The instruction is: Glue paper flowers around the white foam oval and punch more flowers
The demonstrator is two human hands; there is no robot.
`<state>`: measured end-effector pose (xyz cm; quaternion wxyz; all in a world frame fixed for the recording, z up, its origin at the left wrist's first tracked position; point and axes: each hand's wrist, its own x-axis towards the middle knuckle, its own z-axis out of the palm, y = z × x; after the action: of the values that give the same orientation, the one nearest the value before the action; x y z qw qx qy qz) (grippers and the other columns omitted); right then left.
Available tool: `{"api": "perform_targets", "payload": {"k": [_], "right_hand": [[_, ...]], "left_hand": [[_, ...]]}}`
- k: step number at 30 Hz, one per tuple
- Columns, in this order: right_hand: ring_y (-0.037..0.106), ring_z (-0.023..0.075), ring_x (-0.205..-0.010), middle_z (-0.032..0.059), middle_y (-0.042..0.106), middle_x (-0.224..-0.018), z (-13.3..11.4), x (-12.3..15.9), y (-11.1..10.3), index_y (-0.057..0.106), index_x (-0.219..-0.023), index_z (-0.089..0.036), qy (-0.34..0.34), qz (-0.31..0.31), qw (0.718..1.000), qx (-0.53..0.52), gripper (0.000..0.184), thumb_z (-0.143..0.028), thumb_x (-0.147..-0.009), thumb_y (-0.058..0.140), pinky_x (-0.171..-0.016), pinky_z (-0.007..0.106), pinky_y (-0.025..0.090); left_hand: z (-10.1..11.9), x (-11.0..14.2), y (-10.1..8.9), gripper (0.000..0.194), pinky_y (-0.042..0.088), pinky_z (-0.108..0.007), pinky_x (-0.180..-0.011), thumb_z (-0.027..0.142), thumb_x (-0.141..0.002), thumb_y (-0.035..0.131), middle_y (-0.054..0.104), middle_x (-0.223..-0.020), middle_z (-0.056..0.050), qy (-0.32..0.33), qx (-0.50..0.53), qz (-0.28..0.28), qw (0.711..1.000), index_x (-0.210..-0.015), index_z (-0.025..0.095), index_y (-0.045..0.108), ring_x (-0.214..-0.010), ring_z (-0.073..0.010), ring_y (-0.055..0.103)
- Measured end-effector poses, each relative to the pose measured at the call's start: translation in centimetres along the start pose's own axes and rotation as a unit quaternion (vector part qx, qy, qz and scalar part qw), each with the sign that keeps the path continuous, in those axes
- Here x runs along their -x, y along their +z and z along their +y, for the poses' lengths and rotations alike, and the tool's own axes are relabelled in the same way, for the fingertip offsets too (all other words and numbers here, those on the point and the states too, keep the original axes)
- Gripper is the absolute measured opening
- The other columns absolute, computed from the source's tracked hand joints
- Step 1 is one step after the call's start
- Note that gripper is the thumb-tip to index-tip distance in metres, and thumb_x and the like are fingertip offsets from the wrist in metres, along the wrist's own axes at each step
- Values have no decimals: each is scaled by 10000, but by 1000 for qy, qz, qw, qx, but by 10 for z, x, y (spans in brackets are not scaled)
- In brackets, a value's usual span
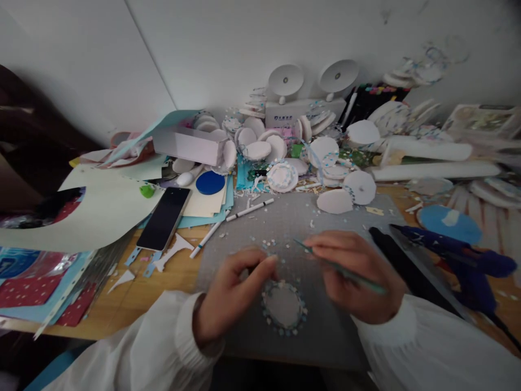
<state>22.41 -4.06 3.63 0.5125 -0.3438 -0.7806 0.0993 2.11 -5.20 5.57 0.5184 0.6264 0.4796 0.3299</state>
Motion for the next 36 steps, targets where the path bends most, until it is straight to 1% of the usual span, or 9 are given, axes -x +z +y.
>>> {"api": "perform_targets", "payload": {"k": [2, 4, 7, 11, 14, 16, 22, 31, 36], "right_hand": [[680, 200, -819, 31, 697, -876, 5, 3, 3, 591, -961, -269, 82, 72, 993, -41, 276, -45, -800, 583, -709, 373, 573], [680, 201, -761, 41, 685, -847, 8, 5, 6, 585, -934, -259, 153, 102, 979, -89, 222, -69, -820, 588, -657, 364, 575], [664, 172, -647, 26, 692, -799, 10, 8, 11, 573, -915, -256, 235, 91, 952, -171, 137, -141, -845, 593, -589, 323, 574], [635, 140, -572, 4, 697, -748, 9, 13, 13, 572, -883, -239, 295, 67, 920, -248, 50, -214, -854, 603, -545, 276, 564], [610, 121, -545, 2, 681, -733, 10, 17, 15, 580, -864, -223, 320, 55, 904, -278, 33, -253, -863, 594, -514, 251, 544], [600, 119, -535, -3, 665, -715, 10, 19, 16, 575, -863, -223, 339, 52, 896, -282, 58, -275, -860, 600, -504, 248, 538], [569, 116, -511, 0, 642, -679, 8, 16, 15, 567, -842, -224, 377, 28, 890, -255, 86, -298, -845, 612, -471, 238, 521], [576, 87, -527, -20, 637, -695, 4, 12, 15, 569, -834, -227, 373, -28, 902, -217, 81, -293, -848, 614, -471, 176, 513], [603, 94, -563, -16, 618, -720, 3, 13, 14, 574, -853, -225, 359, -32, 910, -206, 49, -264, -855, 603, -496, 180, 519]], "left_hand": [[-9, 12, -5, 274, 381, -271, -652, 301, -876, 534, 551, -678, -29, 40, -99, -6, 994, -656, 143, 577, -687, -145, 514], [-17, 22, -7, 179, 385, -281, -676, 273, -842, 583, 565, -741, -47, 52, -180, -30, 982, -719, 143, 587, -745, -168, 524], [-23, 26, -5, 124, 385, -287, -700, 212, -852, 543, 565, -763, -54, 73, -232, -75, 967, -750, 150, 578, -780, -179, 520], [-19, 3, -6, 204, 369, -271, -681, 180, -906, 426, 525, -718, -33, 127, -199, -157, 959, -714, 161, 492, -724, -152, 492], [-19, -19, -9, 232, 352, -277, -658, 197, -923, 381, 499, -713, -32, 159, -174, -226, 945, -694, 174, 417, -703, -152, 463], [-25, -29, -10, 243, 345, -283, -661, 207, -933, 361, 481, -707, -26, 160, -158, -245, 943, -693, 181, 385, -699, -152, 448], [-41, -31, -10, 212, 331, -303, -681, 196, -933, 354, 462, -708, -17, 172, -121, -257, 943, -723, 184, 378, -708, -156, 434], [-40, -32, -10, 205, 326, -311, -680, 173, -926, 364, 462, -702, -14, 172, -115, -262, 943, -722, 185, 379, -708, -155, 433], [-41, -32, -9, 198, 328, -315, -690, 165, -923, 369, 465, -701, -13, 177, -113, -259, 943, -726, 183, 386, -712, -155, 433]]}}
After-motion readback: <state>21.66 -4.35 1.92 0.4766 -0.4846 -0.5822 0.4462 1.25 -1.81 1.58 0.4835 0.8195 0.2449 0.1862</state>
